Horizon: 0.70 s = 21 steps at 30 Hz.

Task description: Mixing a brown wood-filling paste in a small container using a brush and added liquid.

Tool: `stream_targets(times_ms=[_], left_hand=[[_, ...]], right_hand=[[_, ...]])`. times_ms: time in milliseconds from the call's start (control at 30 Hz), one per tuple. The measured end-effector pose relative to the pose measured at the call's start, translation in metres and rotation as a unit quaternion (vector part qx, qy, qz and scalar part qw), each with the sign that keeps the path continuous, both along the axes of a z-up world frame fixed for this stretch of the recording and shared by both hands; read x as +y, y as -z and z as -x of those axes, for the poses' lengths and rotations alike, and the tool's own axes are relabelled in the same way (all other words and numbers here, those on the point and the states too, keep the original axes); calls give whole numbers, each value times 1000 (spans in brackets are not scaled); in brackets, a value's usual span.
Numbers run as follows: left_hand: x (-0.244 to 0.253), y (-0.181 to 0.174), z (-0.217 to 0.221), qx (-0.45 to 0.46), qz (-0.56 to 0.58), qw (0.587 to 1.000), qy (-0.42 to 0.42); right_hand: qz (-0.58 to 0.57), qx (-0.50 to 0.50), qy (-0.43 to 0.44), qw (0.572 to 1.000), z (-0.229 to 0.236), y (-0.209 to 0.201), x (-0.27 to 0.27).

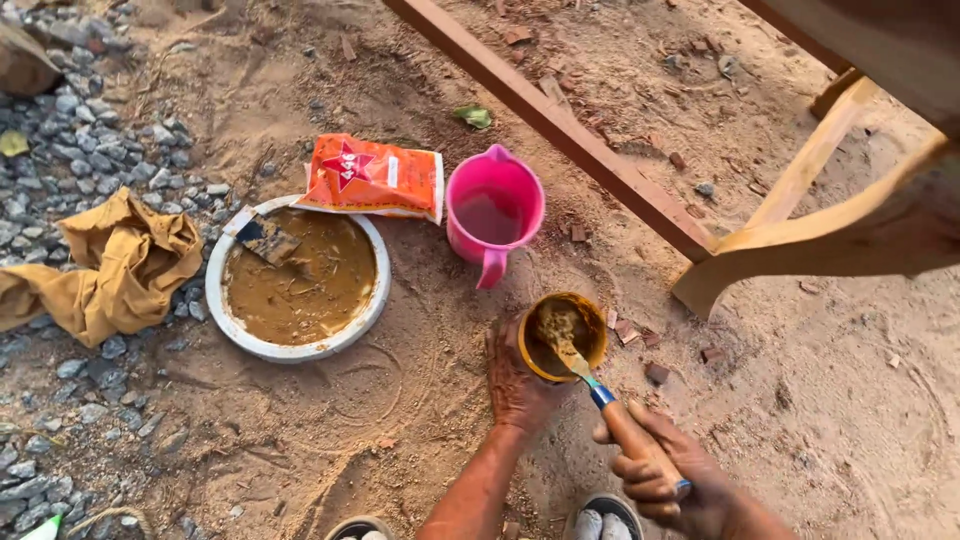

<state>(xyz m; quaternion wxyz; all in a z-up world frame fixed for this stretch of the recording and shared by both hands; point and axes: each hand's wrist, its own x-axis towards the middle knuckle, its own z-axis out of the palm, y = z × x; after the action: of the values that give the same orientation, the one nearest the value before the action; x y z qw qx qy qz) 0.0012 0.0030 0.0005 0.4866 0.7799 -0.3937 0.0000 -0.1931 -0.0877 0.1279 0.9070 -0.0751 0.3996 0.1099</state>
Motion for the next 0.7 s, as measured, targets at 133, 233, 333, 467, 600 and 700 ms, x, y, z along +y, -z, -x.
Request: stream_targets(times_ms=[133, 233, 333, 467, 600, 700], left_hand=[[-5, -12, -2, -5, 9, 1000, 3], [-4, -15, -1, 18, 9, 1000, 1], [-4, -19, -3, 29, 5, 999, 13], [1, -26, -8, 7, 13, 999, 42], [2, -30, -14, -4, 9, 998, 59], [4, -22, -12, 8, 4, 998, 58]], right_hand=[[190, 63, -133, 971, 11, -23, -31], [420, 150, -309, 840, 5, -46, -48], [553, 200, -431, 685, -7, -60, -58], [711, 90, -383, 583, -32, -85, -61], [648, 259, -350, 625, -107, -186, -32], [782, -6, -109, 613, -106, -99, -56]])
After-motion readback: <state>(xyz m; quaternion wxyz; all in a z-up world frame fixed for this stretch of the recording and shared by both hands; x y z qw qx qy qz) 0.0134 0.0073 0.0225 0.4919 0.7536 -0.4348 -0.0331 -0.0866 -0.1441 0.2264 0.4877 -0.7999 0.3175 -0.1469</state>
